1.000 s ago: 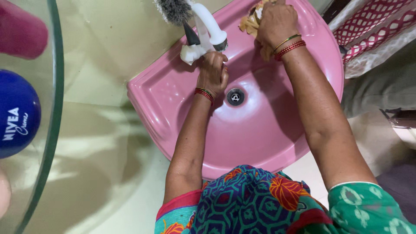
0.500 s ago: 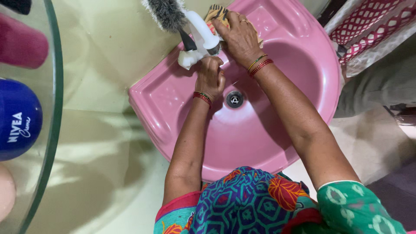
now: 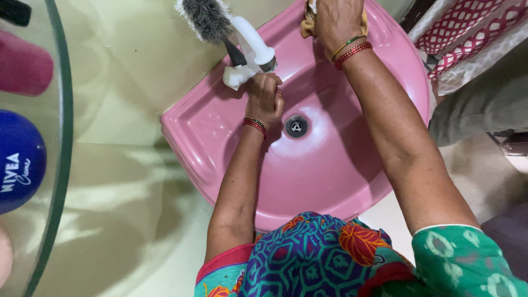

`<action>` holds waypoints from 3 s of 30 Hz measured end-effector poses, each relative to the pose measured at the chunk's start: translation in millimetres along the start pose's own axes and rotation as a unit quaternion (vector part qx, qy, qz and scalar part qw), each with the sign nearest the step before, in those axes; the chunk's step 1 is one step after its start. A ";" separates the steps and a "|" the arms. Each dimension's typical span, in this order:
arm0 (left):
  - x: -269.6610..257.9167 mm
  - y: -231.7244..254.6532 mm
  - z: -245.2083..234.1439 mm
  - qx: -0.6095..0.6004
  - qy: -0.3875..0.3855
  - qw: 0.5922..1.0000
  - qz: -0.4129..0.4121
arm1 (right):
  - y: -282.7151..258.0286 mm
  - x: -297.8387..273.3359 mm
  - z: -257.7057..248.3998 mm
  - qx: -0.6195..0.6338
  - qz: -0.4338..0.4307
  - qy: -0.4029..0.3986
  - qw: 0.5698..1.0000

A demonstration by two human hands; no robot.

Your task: The person wipes the interior and rim of a pink bathroom sink using a patterned cloth. They repeatedly wet the cloth under the faucet and continue wiping the basin and surrounding surfaces.

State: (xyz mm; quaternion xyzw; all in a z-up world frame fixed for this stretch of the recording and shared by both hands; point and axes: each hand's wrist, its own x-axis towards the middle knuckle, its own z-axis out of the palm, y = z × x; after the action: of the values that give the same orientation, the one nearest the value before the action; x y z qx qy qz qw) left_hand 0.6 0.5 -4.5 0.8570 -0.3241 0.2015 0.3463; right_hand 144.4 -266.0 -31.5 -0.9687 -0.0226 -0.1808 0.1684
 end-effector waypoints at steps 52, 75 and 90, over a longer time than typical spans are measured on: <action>-97.3 20.3 -118.0 0.031 -0.113 0.973 -0.198 | -102.8 -157.3 -41.5 0.234 0.137 0.112 0.956; -102.3 32.9 -106.7 0.257 -0.220 0.939 -0.065 | -193.2 -227.3 -18.0 0.304 -0.091 -0.089 0.944; -116.4 117.5 -112.7 0.406 -0.391 0.786 -0.252 | -220.5 -244.0 -54.5 0.291 -0.182 -0.426 0.837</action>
State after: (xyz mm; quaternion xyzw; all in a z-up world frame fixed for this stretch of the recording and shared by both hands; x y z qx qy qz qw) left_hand -177.1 65.9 60.1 0.9751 -0.0924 -0.1327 -0.1516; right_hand -125.1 -72.3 -0.8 -0.8348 -0.3197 0.2375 0.3802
